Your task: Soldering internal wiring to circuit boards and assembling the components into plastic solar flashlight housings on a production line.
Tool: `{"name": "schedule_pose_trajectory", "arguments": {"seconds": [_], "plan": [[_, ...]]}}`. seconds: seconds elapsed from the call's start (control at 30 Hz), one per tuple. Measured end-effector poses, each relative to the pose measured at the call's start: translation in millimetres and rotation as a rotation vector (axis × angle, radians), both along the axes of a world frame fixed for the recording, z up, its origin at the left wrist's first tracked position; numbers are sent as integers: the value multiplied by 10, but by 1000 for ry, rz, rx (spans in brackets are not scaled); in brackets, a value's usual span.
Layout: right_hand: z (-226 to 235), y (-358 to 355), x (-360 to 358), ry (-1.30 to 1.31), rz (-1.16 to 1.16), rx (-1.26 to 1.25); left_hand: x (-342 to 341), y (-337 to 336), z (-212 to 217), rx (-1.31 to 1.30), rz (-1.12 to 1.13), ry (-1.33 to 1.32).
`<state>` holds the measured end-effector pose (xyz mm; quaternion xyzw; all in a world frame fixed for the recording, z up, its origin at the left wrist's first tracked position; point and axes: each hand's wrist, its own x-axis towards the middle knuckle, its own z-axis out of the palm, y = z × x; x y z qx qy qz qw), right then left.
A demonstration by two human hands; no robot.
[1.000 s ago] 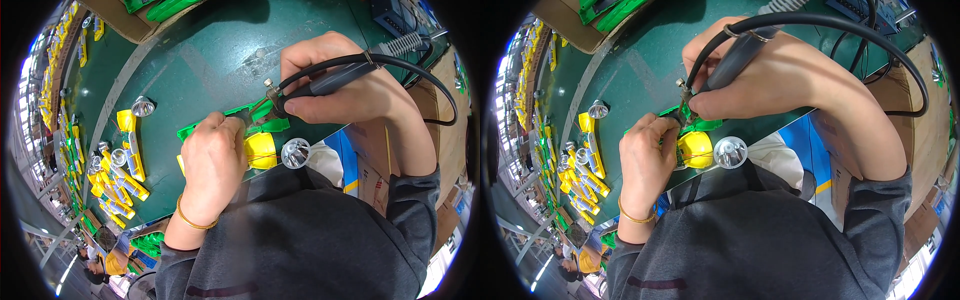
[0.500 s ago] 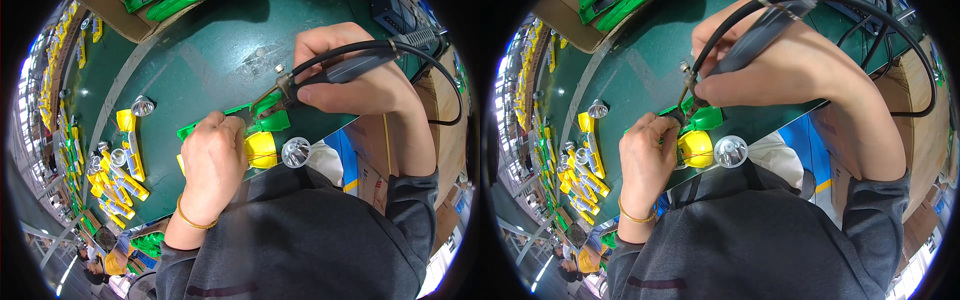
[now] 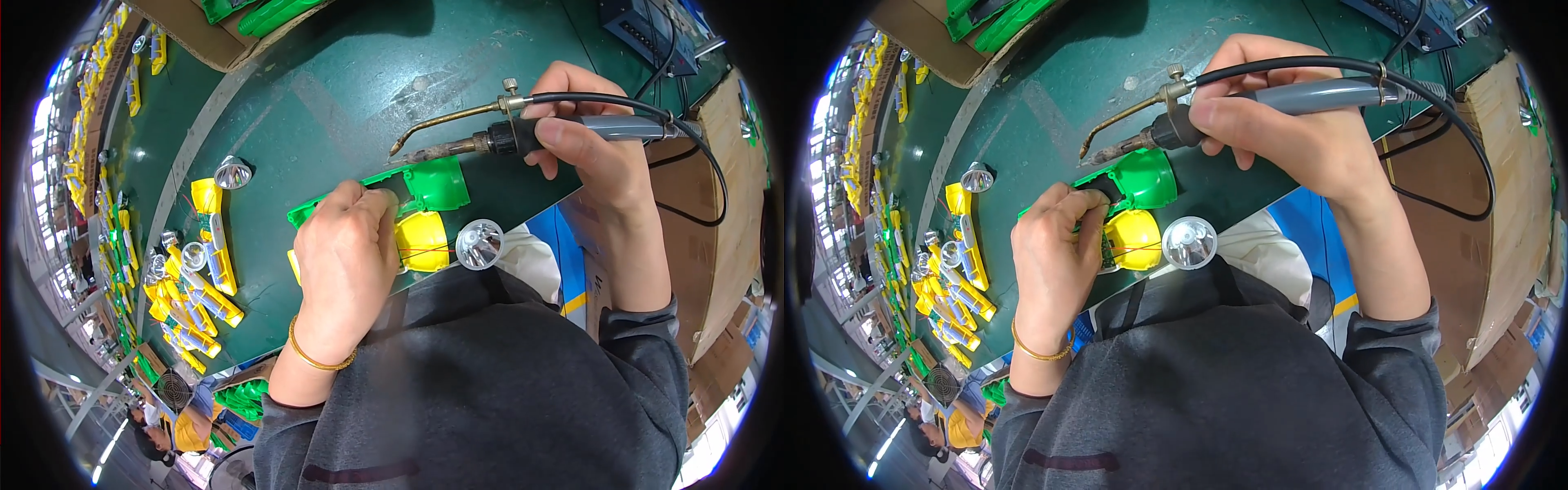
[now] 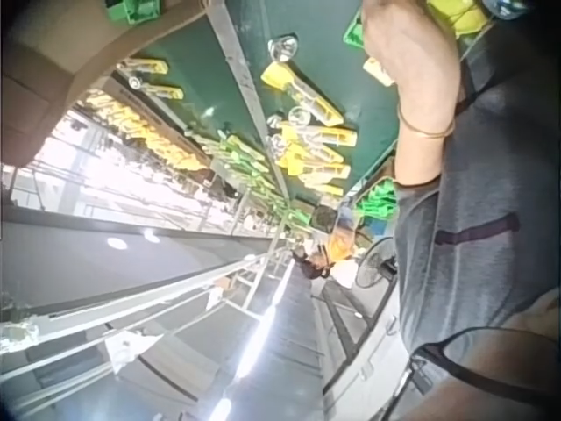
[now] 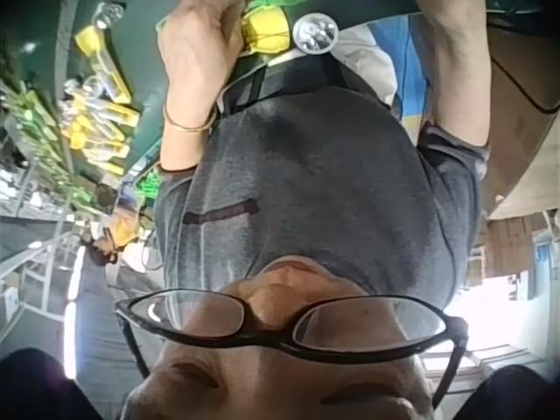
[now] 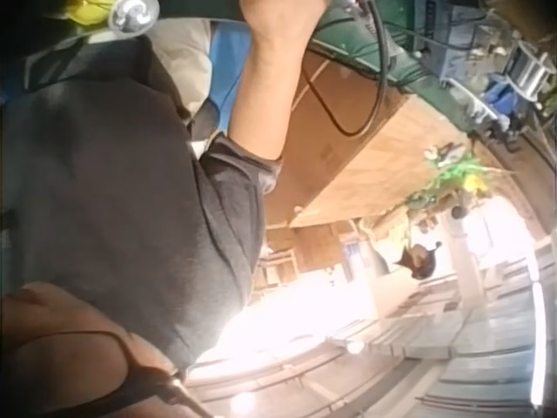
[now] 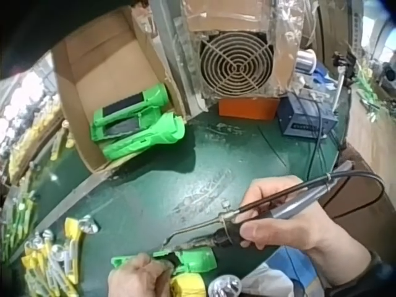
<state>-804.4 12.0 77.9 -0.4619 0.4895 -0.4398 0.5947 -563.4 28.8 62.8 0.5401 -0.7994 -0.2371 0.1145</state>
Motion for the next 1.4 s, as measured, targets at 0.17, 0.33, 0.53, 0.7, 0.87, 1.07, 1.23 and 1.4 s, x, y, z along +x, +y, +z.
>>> {"name": "schedule_pose_trajectory", "arguments": {"seconds": [0.17,0.33,0.53,0.7,0.87,1.07,1.23,1.4], "plan": [[-64,28,70,-14,-61,10,0,2,-20,-9,-20,14],[-186,87,335,-145,-261,40,-3,3,-67,-17,16,90],[-204,126,381,-250,-311,52,-23,-17,-59,0,23,114],[-222,134,197,-157,-330,67,-35,-30,-88,-8,29,125],[-74,102,79,1,-256,52,-39,-68,-77,-13,4,83],[98,-79,-52,241,128,124,-66,-78,-78,-26,21,81],[162,-237,23,319,244,74,-100,-77,-54,-42,23,78],[214,-278,111,308,267,206,-115,-76,-52,-48,19,74]]}}
